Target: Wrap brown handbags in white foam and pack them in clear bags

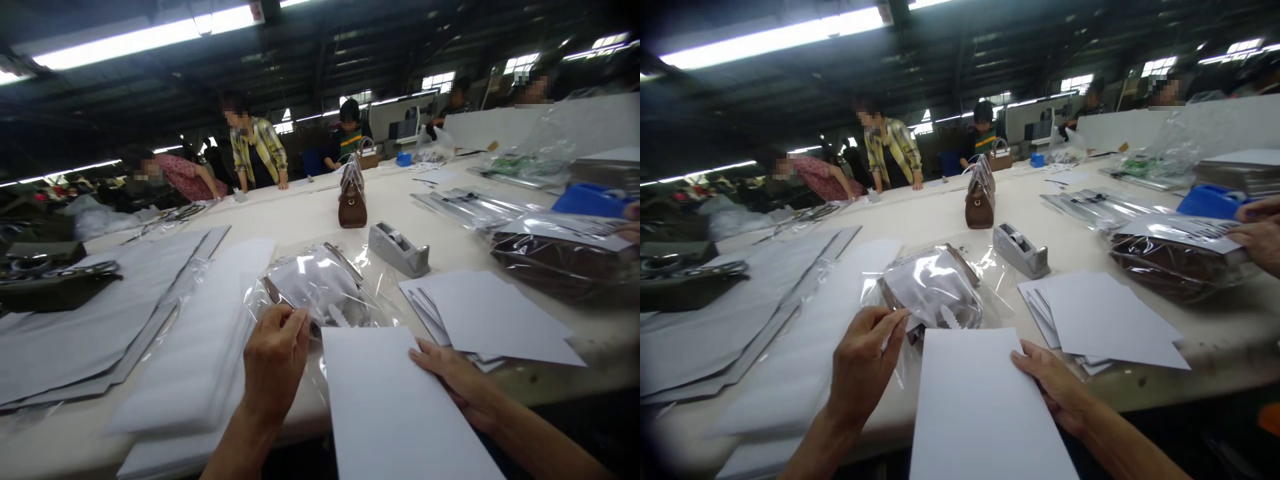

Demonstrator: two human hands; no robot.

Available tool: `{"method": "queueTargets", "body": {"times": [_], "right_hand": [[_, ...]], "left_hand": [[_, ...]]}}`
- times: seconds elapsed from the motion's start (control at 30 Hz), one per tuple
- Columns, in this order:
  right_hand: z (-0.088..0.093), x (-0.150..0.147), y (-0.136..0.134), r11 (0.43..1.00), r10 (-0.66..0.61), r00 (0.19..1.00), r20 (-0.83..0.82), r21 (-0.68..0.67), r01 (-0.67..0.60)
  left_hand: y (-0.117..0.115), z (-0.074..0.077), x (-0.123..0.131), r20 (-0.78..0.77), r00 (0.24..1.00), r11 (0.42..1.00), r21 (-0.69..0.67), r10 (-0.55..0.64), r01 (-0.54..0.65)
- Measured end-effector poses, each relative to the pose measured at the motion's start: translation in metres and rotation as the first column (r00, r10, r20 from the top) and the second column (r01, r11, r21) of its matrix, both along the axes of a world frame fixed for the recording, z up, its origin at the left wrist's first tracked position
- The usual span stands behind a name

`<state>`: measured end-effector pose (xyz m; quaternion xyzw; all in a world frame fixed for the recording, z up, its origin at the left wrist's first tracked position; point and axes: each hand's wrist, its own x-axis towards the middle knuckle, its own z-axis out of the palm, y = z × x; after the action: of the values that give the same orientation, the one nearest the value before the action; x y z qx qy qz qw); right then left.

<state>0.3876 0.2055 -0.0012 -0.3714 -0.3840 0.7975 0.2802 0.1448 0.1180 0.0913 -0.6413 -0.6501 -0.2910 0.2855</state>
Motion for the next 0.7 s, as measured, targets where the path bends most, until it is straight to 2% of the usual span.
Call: {"method": "queueTargets", "body": {"times": [0.07,0.13,0.2,0.37,0.47,0.57,0.7], "right_hand": [[-0.002,-0.022,0.0,0.992,-0.12,0.987,-0.107,-0.039,0.117],[-0.002,-0.039,0.003,0.957,-0.291,0.939,-0.185,-0.043,0.288],[-0.001,-0.05,0.008,0.923,-0.378,0.895,-0.237,-0.024,0.383],[0.001,-0.048,0.024,0.902,-0.415,0.891,-0.186,0.044,0.43],[0.006,-0.057,0.025,0.901,-0.419,0.889,-0.186,0.04,0.433],[0.019,-0.095,0.023,0.901,-0.406,0.875,-0.265,0.044,0.432],[0.037,-0.15,0.031,0.882,-0.353,0.899,-0.258,0.229,0.412]], "left_hand": [[-0.003,0.005,0.0,-0.011,1.0,1.0,-0.023,-0.007,0.007],[-0.007,0.008,-0.001,-0.042,0.999,0.997,-0.08,-0.018,0.015],[-0.012,0.01,-0.005,-0.089,0.996,0.994,-0.109,-0.028,0.018],[-0.022,0.015,-0.027,-0.197,0.979,0.995,-0.093,-0.051,0.033],[-0.021,0.015,-0.024,-0.187,0.975,0.989,-0.113,-0.118,0.098],[-0.014,0.011,-0.006,-0.149,0.971,0.98,-0.098,-0.186,0.173],[-0.004,0.002,0.008,-0.099,0.965,0.968,-0.083,-0.243,0.235]]}}
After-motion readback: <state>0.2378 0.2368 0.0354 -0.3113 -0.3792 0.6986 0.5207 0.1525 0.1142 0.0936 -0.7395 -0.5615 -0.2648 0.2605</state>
